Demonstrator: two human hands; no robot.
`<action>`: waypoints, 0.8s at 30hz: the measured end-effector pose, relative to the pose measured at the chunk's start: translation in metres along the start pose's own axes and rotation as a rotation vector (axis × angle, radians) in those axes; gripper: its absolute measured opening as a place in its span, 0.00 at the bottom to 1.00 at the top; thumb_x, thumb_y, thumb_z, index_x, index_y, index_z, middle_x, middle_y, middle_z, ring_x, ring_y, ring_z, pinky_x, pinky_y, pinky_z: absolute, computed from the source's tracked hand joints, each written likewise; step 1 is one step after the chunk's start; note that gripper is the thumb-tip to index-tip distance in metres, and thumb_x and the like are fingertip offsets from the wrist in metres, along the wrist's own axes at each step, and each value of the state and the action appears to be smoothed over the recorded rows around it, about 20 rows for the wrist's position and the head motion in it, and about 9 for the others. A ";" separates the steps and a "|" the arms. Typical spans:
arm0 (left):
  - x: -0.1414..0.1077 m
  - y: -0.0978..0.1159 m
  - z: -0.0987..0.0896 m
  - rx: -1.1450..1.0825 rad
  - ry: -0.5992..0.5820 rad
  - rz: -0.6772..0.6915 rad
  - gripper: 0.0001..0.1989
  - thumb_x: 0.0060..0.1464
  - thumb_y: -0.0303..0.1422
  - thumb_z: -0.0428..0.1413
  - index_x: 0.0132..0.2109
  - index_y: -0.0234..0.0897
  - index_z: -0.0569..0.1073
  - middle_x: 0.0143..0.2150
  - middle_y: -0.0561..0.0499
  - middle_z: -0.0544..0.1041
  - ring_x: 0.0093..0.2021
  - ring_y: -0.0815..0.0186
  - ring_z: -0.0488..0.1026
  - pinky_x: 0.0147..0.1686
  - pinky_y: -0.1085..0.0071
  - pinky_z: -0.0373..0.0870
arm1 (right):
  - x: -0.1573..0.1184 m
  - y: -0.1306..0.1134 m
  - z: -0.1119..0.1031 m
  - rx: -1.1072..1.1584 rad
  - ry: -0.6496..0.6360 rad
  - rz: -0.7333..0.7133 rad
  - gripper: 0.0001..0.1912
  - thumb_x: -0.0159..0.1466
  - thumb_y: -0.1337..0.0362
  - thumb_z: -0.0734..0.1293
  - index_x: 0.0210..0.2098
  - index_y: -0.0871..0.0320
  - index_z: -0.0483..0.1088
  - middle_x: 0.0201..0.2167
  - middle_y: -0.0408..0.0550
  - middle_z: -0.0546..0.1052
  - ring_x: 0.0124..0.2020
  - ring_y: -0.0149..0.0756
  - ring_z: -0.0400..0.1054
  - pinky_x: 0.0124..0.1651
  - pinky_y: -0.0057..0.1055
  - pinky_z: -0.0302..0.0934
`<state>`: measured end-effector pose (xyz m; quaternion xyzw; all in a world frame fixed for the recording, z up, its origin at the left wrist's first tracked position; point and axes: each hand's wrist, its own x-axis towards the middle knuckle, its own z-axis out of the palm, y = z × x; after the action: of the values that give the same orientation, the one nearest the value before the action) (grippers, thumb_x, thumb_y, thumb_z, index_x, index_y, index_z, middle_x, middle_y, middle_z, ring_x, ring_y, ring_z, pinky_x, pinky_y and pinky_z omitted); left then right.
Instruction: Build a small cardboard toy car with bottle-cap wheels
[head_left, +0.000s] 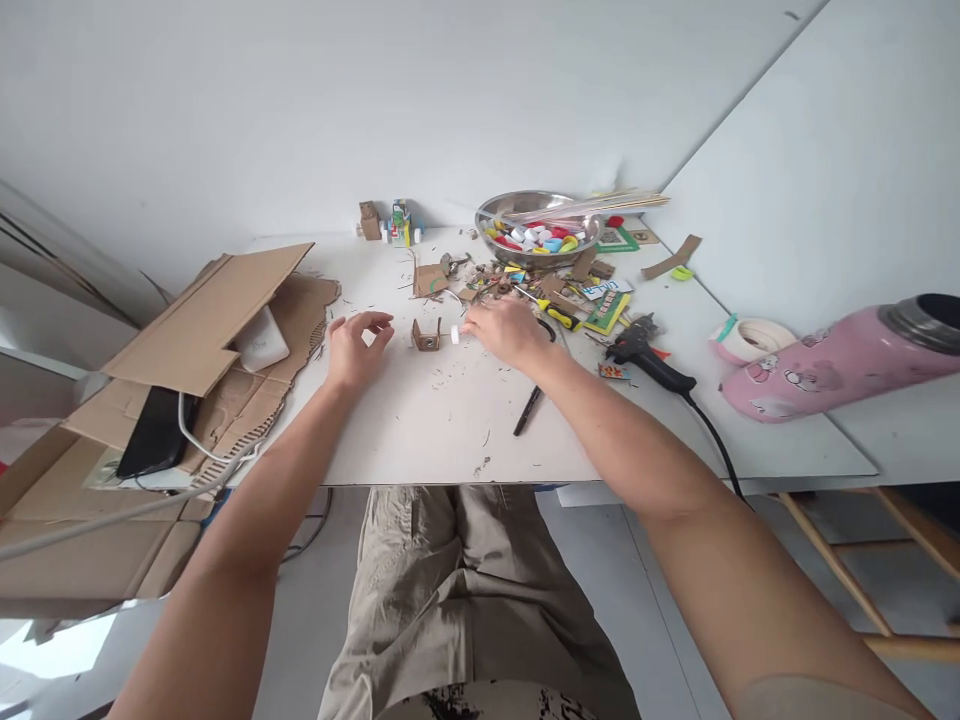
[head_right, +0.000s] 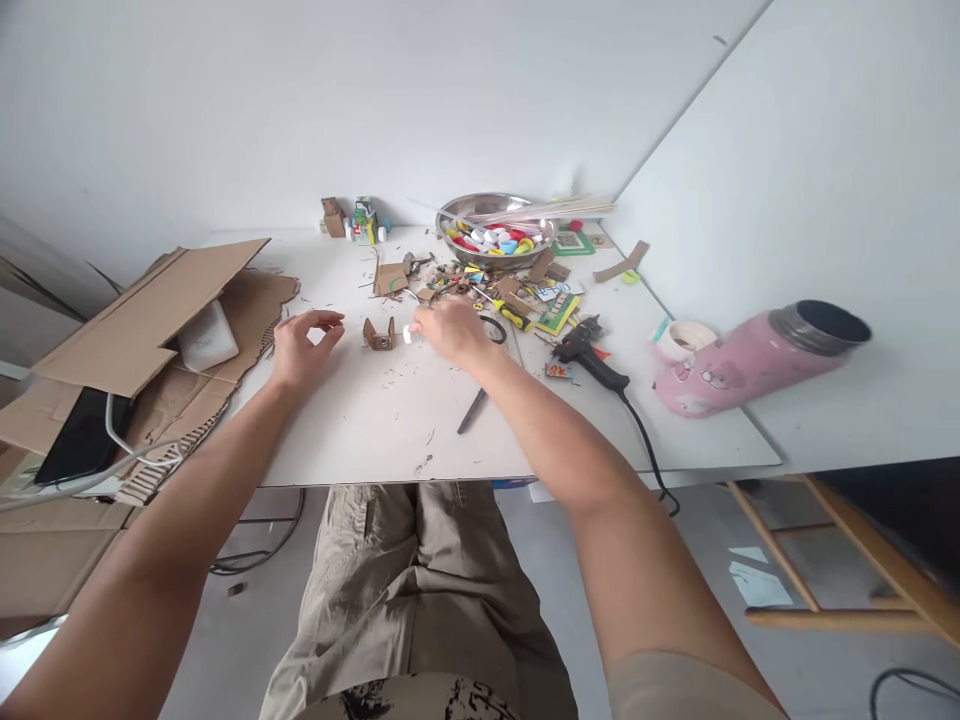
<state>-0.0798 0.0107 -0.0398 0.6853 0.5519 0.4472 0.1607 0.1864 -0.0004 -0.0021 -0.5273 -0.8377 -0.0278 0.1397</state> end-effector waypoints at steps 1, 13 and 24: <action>-0.001 0.001 -0.001 -0.004 0.010 -0.003 0.06 0.51 0.38 0.66 0.38 0.47 0.84 0.37 0.51 0.87 0.42 0.53 0.85 0.70 0.43 0.69 | 0.000 -0.005 -0.001 -0.012 -0.018 -0.010 0.13 0.75 0.63 0.66 0.39 0.56 0.83 0.35 0.54 0.86 0.37 0.45 0.78 0.41 0.36 0.58; 0.042 0.013 0.011 -0.403 0.112 -0.190 0.11 0.49 0.35 0.65 0.41 0.40 0.84 0.41 0.45 0.87 0.48 0.54 0.85 0.55 0.56 0.83 | -0.003 0.010 0.002 0.079 0.052 0.016 0.11 0.72 0.70 0.66 0.41 0.55 0.82 0.38 0.56 0.88 0.40 0.47 0.81 0.40 0.36 0.61; 0.040 -0.021 0.026 -0.190 0.135 -0.223 0.07 0.50 0.33 0.64 0.39 0.43 0.82 0.38 0.49 0.87 0.42 0.57 0.85 0.54 0.58 0.82 | -0.004 0.022 0.015 0.113 0.132 -0.037 0.15 0.72 0.69 0.62 0.43 0.54 0.82 0.40 0.55 0.88 0.42 0.49 0.80 0.45 0.40 0.67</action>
<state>-0.0726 0.0609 -0.0521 0.5701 0.5890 0.5218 0.2360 0.2046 0.0086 -0.0202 -0.4998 -0.8366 -0.0176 0.2235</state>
